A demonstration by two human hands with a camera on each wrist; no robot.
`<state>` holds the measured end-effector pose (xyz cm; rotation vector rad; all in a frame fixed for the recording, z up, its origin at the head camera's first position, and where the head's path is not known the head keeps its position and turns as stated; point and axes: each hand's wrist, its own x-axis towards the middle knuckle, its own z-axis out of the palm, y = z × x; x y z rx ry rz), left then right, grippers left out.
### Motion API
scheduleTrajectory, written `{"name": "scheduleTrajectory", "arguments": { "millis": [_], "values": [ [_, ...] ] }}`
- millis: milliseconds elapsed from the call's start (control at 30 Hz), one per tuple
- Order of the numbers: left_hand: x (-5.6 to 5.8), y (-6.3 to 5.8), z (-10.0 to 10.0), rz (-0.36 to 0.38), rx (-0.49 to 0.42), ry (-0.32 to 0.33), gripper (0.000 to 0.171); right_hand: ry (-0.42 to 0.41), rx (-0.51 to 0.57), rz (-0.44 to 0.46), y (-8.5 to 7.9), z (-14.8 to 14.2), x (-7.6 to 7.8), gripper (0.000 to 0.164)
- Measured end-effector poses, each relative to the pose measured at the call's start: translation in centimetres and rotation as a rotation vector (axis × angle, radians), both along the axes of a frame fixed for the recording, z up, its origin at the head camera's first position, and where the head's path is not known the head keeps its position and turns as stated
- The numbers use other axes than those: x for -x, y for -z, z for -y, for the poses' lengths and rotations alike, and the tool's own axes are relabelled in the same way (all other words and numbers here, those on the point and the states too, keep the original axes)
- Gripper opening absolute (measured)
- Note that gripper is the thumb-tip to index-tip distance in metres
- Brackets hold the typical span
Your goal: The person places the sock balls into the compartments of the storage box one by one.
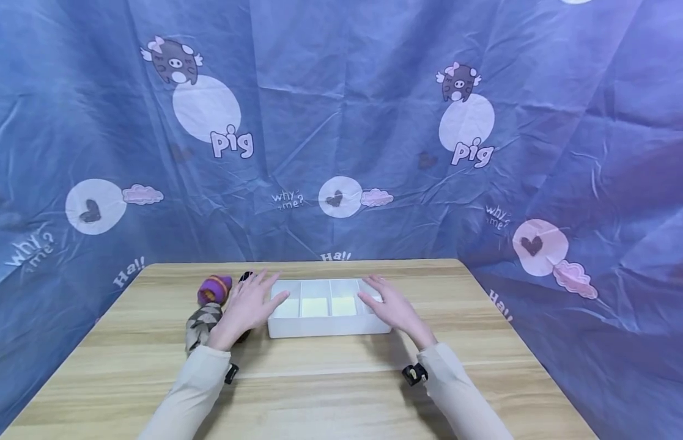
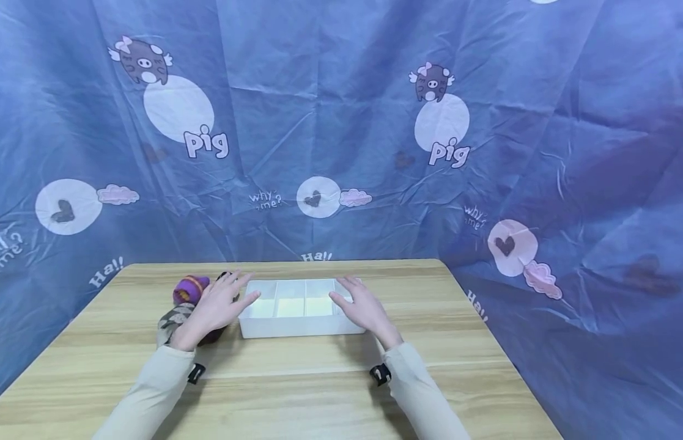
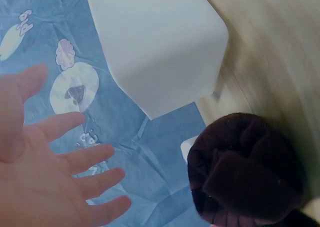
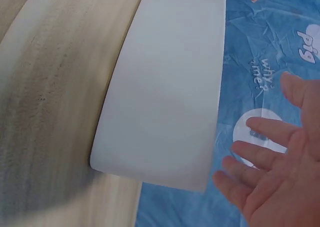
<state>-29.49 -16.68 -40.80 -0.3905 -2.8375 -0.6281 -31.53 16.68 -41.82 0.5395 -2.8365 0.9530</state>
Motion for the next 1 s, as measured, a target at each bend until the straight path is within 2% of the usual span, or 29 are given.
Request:
{"name": "scheduleTrajectory", "arguments": {
  "millis": [133, 267, 333, 500, 633, 800, 1000],
  "values": [
    [0.3, 0.0, 0.7, -0.017, -0.114, 0.055, 0.063, -0.020, 0.226, 0.067, 0.0, -0.5, 0.4, 0.054],
    [0.6, -0.2, 1.5, 0.015, -0.221, 0.083, 0.062, -0.022, 0.474, 0.176, -0.1, -1.1, 0.6, 0.051],
    [0.7, -0.4, 1.9, 0.033, -0.271, 0.083, 0.062, -0.009, 0.542, 0.200, -0.1, -1.4, 0.6, 0.052],
    [0.6, -0.5, 3.0, 0.062, -0.357, 0.034, 0.058, 0.003, 0.554, 0.184, 0.5, -2.0, 0.7, 0.054],
    [0.5, -0.1, 4.3, 0.053, -0.428, 0.007, 0.054, 0.020, 0.552, 0.198, 1.3, -2.6, 0.8, 0.060],
    [0.3, 0.7, 6.5, 0.053, -0.529, 0.005, 0.051, -0.001, 0.607, 0.289, 2.3, -3.9, 0.9, 0.071],
    [-0.5, 0.8, 8.9, 0.107, -0.606, 0.026, 0.051, -0.071, 0.674, 0.413, 3.4, -5.3, 1.1, 0.074]
  ]
}}
